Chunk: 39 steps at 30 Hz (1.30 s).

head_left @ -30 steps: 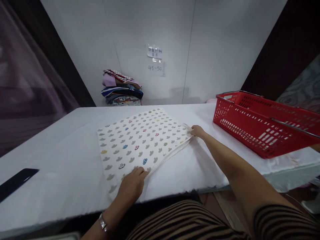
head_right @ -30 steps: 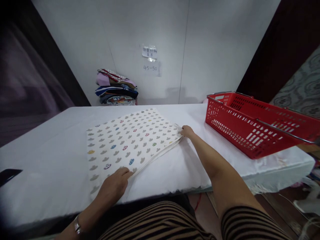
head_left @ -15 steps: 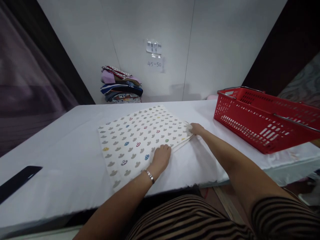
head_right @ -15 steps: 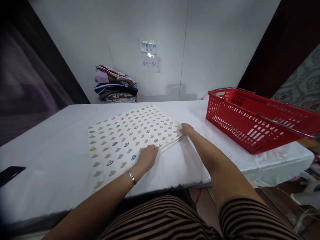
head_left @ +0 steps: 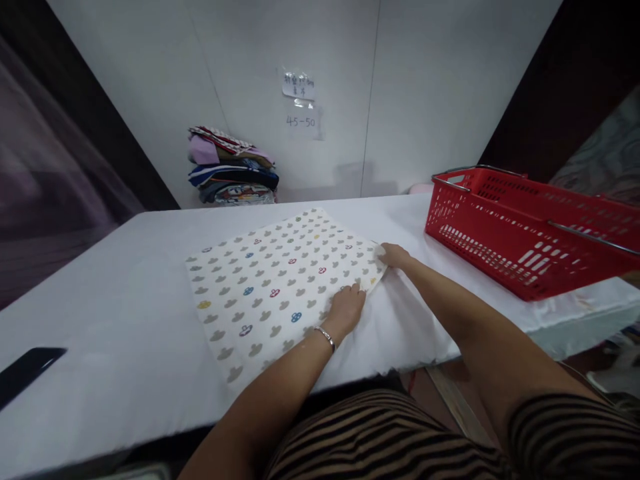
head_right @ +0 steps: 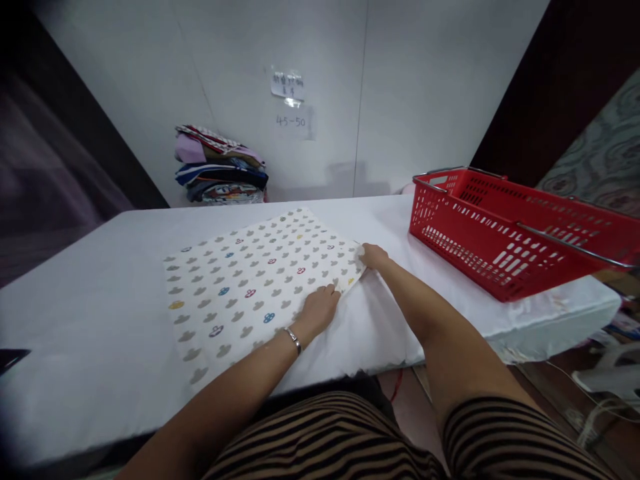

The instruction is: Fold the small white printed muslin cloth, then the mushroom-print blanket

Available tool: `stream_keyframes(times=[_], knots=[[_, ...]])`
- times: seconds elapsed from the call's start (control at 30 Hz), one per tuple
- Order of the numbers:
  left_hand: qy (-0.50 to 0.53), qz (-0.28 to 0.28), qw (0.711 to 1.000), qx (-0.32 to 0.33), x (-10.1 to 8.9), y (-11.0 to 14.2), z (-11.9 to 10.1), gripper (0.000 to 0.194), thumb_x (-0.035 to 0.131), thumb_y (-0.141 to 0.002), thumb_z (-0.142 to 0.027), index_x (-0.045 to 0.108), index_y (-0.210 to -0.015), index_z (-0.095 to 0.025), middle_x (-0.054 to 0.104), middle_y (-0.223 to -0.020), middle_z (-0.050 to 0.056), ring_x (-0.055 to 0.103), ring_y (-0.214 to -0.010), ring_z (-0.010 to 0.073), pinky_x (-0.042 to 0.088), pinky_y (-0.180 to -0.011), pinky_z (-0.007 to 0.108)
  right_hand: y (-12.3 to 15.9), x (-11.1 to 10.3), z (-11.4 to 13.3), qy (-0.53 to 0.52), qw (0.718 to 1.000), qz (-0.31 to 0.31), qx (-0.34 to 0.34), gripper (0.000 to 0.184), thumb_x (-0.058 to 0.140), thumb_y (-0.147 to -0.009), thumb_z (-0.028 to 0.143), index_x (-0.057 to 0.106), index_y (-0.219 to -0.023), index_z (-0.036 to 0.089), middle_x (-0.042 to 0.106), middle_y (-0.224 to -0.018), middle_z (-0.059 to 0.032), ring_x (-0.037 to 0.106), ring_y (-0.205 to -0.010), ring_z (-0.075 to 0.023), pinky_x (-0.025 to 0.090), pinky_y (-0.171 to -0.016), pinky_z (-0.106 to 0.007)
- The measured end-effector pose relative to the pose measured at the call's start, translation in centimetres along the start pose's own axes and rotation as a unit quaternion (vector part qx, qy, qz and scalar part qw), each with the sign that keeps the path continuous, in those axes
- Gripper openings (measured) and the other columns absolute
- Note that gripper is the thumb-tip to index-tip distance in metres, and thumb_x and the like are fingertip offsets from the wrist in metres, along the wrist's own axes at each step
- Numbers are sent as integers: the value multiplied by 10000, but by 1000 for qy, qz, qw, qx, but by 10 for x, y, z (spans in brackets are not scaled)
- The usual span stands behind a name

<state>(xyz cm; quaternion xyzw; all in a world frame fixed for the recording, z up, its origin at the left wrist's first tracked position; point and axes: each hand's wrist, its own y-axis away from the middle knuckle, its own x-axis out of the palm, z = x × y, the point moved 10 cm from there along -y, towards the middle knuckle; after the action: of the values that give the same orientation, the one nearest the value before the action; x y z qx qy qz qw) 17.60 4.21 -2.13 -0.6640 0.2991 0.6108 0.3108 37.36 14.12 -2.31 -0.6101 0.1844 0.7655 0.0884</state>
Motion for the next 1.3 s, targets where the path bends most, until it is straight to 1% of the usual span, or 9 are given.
stream_keyframes(times=[0.13, 0.27, 0.5, 0.67, 0.8, 0.9, 1.0, 1.13, 1.3], knots=[[0, 4, 1000, -12, -9, -2, 7, 255, 349, -883, -70, 549, -1020, -148, 538, -1077, 97, 508, -964, 214, 424, -726, 314, 3, 2, -5, -11, 1000, -13, 6, 388, 535, -826, 336, 534, -1193, 207, 628, -1129, -108, 596, -969, -228, 440, -732, -272], [-13, -21, 998, -52, -21, -4, 24, 278, 337, -882, -56, 547, -1040, -144, 538, -1066, 100, 510, -969, 215, 427, -710, 311, 3, 5, -11, -27, 999, -22, 7, 437, 518, -840, 385, 520, -1227, 183, 601, -1197, -122, 565, -1051, -239, 430, -780, -273], [-40, -9, 999, 9, -8, -4, 10, 277, 370, -841, -8, 571, -1001, -114, 547, -1066, 115, 492, -985, 221, 424, -754, 334, -1, 7, -23, -68, 996, -31, 39, 492, 562, -808, 412, 530, -1223, 151, 599, -1200, -141, 565, -1053, -246, 424, -786, -273], [-42, -12, 999, 0, -7, -4, 10, 280, 366, -854, -22, 574, -1019, -110, 548, -1063, 125, 487, -993, 226, 425, -773, 347, -5, 10, -30, -103, 992, -26, 65, 417, 652, -738, 421, 617, -1054, 152, 636, -1108, -138, 593, -1000, -242, 431, -735, -249], [-52, -22, 998, 7, -7, -3, 5, 289, 372, -840, -11, 573, -1028, -100, 552, -1042, 129, 491, -961, 225, 427, -760, 345, -8, 11, -32, -151, 985, -12, 88, 308, 721, -670, 387, 648, -830, 133, 673, -842, -106, 630, -810, -216, 435, -620, -232], [-54, -23, 998, 0, -7, -1, 4, 292, 374, -830, -9, 566, -1032, -92, 549, -1027, 130, 493, -950, 230, 424, -757, 351, -6, 12, -29, -205, 973, -2, 107, 253, 741, -651, 338, 621, -720, 126, 607, -598, -48, 593, -601, -172, 415, -512, -227], [-38, -28, 999, -14, -9, 3, 6, 296, 387, -825, -35, 545, -1064, -112, 539, -1050, 133, 485, -973, 239, 421, -773, 362, -1, 12, -26, -275, 953, -2, 126, 220, 748, -647, 289, 586, -668, 142, 504, -461, 18, 513, -479, -124, 393, -442, -209], [-17, -34, 999, -33, -13, 8, 13, 307, 398, -814, -51, 527, -1076, -148, 538, -1066, 122, 481, -1000, 239, 420, -799, 370, 7, 10, -29, -370, 919, -13, 137, 220, 731, -668, 260, 537, -642, 160, 457, -432, 51, 476, -436, -96, 402, -411, -190], [-13, -36, 999, -30, -16, 15, 10, 300, 385, -804, -4, 543, -1017, -145, 551, -1068, 109, 483, -1003, 230, 402, -794, 353, 22, 10, -56, -450, 879, -16, 159, 230, 708, -685, 247, 499, -630, 169, 505, -480, 22, 545, -473, -120, 486, -454, -212]])
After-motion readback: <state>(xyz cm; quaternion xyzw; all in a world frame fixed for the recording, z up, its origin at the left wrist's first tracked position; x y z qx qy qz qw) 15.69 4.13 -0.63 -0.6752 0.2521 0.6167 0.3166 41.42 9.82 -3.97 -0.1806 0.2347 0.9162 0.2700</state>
